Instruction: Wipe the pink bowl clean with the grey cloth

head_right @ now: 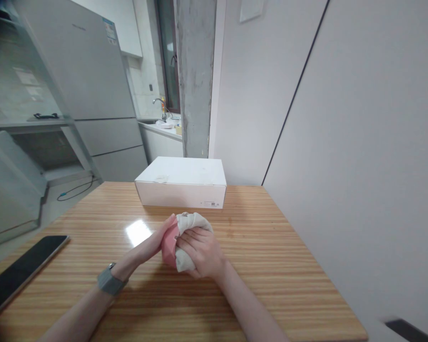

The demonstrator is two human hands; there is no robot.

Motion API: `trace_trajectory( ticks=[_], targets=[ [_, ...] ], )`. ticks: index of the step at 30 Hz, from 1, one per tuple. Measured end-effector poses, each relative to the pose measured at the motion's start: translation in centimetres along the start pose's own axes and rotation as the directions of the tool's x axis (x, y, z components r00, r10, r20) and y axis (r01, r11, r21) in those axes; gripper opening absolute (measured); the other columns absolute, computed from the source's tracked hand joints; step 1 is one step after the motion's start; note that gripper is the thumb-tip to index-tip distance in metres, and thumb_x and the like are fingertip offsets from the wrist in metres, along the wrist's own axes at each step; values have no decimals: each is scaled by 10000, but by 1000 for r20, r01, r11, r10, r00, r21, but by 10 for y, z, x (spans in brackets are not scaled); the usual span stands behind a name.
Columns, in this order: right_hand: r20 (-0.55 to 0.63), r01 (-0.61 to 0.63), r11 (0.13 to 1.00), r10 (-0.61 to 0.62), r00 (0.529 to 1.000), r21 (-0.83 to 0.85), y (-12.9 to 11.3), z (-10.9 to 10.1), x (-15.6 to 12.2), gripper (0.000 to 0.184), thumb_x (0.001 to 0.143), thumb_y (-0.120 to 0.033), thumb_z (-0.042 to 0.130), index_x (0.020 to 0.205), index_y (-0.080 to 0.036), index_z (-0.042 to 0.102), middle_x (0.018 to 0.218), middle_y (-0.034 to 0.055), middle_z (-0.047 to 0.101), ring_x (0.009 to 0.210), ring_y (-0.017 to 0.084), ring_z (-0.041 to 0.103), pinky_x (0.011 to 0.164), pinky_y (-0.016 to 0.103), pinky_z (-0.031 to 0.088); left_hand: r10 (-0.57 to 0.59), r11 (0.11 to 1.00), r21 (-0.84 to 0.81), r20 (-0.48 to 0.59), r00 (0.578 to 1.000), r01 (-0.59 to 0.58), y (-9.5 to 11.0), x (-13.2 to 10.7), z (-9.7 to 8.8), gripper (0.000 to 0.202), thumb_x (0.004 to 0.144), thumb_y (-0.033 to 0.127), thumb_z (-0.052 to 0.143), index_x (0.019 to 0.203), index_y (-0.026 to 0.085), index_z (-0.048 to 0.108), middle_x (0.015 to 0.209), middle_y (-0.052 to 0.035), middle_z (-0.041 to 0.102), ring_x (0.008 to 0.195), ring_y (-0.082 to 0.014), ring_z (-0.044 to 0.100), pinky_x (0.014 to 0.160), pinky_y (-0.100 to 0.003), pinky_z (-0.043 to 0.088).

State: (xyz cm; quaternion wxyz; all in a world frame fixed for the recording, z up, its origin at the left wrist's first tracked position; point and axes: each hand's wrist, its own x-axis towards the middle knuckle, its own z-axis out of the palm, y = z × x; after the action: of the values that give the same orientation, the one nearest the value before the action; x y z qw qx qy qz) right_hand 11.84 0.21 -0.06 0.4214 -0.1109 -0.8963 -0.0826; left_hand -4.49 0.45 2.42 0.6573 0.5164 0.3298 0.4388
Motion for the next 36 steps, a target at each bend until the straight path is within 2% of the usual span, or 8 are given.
trace_trajectory(
  ticks=[4,8,14,18,21,25,30,36],
  targets=[
    [-11,-95,991,97,995,98,4,-3,-5,412,898,-397,265,1045,-152,562,950,131,684,906,244,635,869,423,475,82,980,178,22,996,-85,2,-3,-5,439,833,482,525,1105,156,637,1221,-67,613,1233,-233,452,1117,-348,211],
    [-40,-261,948,272,961,182,8,-6,-8,354,890,-367,274,928,-194,580,851,99,654,893,257,614,818,440,461,155,890,427,44,987,-159,6,-11,-2,424,867,414,503,1203,159,548,1239,-83,590,1140,-247,510,1029,-366,335],
    [-268,-403,863,484,833,305,6,-2,-9,330,898,-296,287,736,-224,565,727,62,603,714,224,586,707,410,447,214,943,232,121,969,-237,1,-16,7,529,811,319,620,1276,185,408,1230,-97,533,1113,-221,495,949,-330,394],
    [-184,-310,933,342,921,182,5,-5,-7,354,896,-341,278,923,-192,598,849,104,646,813,255,613,760,445,467,139,990,-21,67,988,-138,-9,-8,1,412,729,328,707,1061,178,516,1057,-52,593,947,-175,561,840,-300,448],
    [-99,-141,987,148,984,79,3,-6,-4,415,893,-380,267,1049,-149,574,908,135,665,861,271,631,779,447,489,80,986,-142,-28,996,-84,-16,1,-3,363,852,499,488,909,154,584,898,-49,644,876,-173,587,864,-335,447],
    [-35,-37,997,40,999,71,-2,-2,-1,404,872,-362,299,1087,-129,549,978,152,675,917,266,641,858,438,484,44,998,-41,-15,999,-45,-16,8,-5,482,864,523,443,1055,120,628,1147,-92,644,1144,-216,521,1083,-360,286],
    [-7,-112,986,113,994,124,-2,0,-5,336,841,-320,321,1018,-172,565,913,116,682,877,250,645,841,423,484,86,959,263,73,994,-103,-7,1,-7,469,903,464,408,1210,150,570,1325,-61,545,1258,-199,443,1140,-348,196],
    [-135,-244,955,268,954,169,4,-4,-9,324,861,-334,301,914,-200,591,794,81,662,758,240,628,736,406,461,141,929,337,52,989,-150,1,-12,1,451,901,446,435,1263,185,499,1351,-62,508,1283,-221,401,1091,-334,271]
  ],
)
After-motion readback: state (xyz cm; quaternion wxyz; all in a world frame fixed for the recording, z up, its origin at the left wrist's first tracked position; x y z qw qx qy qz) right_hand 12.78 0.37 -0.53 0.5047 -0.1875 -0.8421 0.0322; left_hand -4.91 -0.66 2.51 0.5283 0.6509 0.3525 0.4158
